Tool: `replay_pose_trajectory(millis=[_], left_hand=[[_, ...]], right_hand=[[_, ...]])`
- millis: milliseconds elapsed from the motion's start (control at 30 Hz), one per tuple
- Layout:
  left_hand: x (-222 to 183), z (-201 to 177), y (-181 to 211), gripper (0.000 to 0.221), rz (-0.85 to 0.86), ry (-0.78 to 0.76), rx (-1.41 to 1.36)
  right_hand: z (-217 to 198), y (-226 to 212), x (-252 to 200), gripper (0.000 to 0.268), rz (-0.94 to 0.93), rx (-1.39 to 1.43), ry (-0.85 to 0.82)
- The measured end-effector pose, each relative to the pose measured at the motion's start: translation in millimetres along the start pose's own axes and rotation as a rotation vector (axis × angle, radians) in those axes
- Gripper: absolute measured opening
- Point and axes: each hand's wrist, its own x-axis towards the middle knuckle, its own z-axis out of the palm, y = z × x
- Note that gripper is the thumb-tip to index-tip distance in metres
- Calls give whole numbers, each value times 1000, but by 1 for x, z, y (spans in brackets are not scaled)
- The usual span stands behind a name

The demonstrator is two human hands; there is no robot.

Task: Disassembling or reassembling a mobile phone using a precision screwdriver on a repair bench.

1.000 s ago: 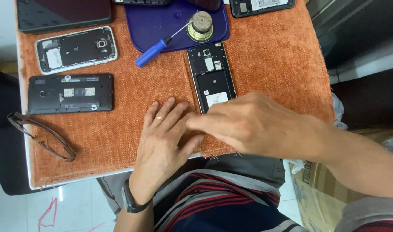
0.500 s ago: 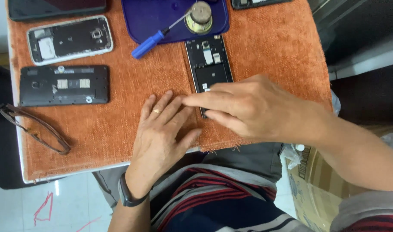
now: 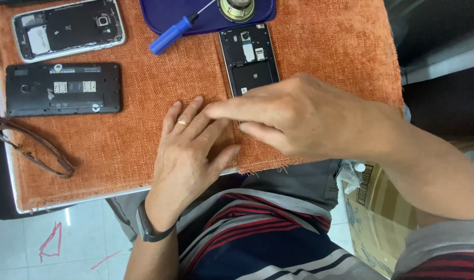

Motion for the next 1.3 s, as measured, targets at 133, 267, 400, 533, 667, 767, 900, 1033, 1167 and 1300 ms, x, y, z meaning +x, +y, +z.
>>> replay_pose_trajectory(millis=[133,267,400,533,667,767,900,1033,1167,1300], left_hand=[[1,0,0,44,17,36,14],[1,-3,1,47,-17,-12,-10],[-1,0,-1,46,7,4,10],[0,-2,0,46,-14,-11,-8],[0,-2,-1,45,4,2,-12],[0,-2,0,45,0,-9,-10],[-1,-2,-1,45,-1,-6,-9],[-1,-1,-1,49,1,-25,7],[0,0,0,48,-11,-14,-6],[-1,-1,0,49,-8,-16,2]], right_hand=[[3,4,0,25,-14,-191,137],[-4,-1,5,50,58,51,-49],[-1,2,6,29,-17,-66,77],[-2,6,4,31,15,-55,84],[-5,3,3,48,67,32,-35],[0,7,-1,34,20,-74,54],[-3,7,-1,47,2,31,10],[-1,1,-3,51,-1,50,-29],[4,5,-6,31,-54,-195,99],[-6,-5,-4,49,8,19,-28]])
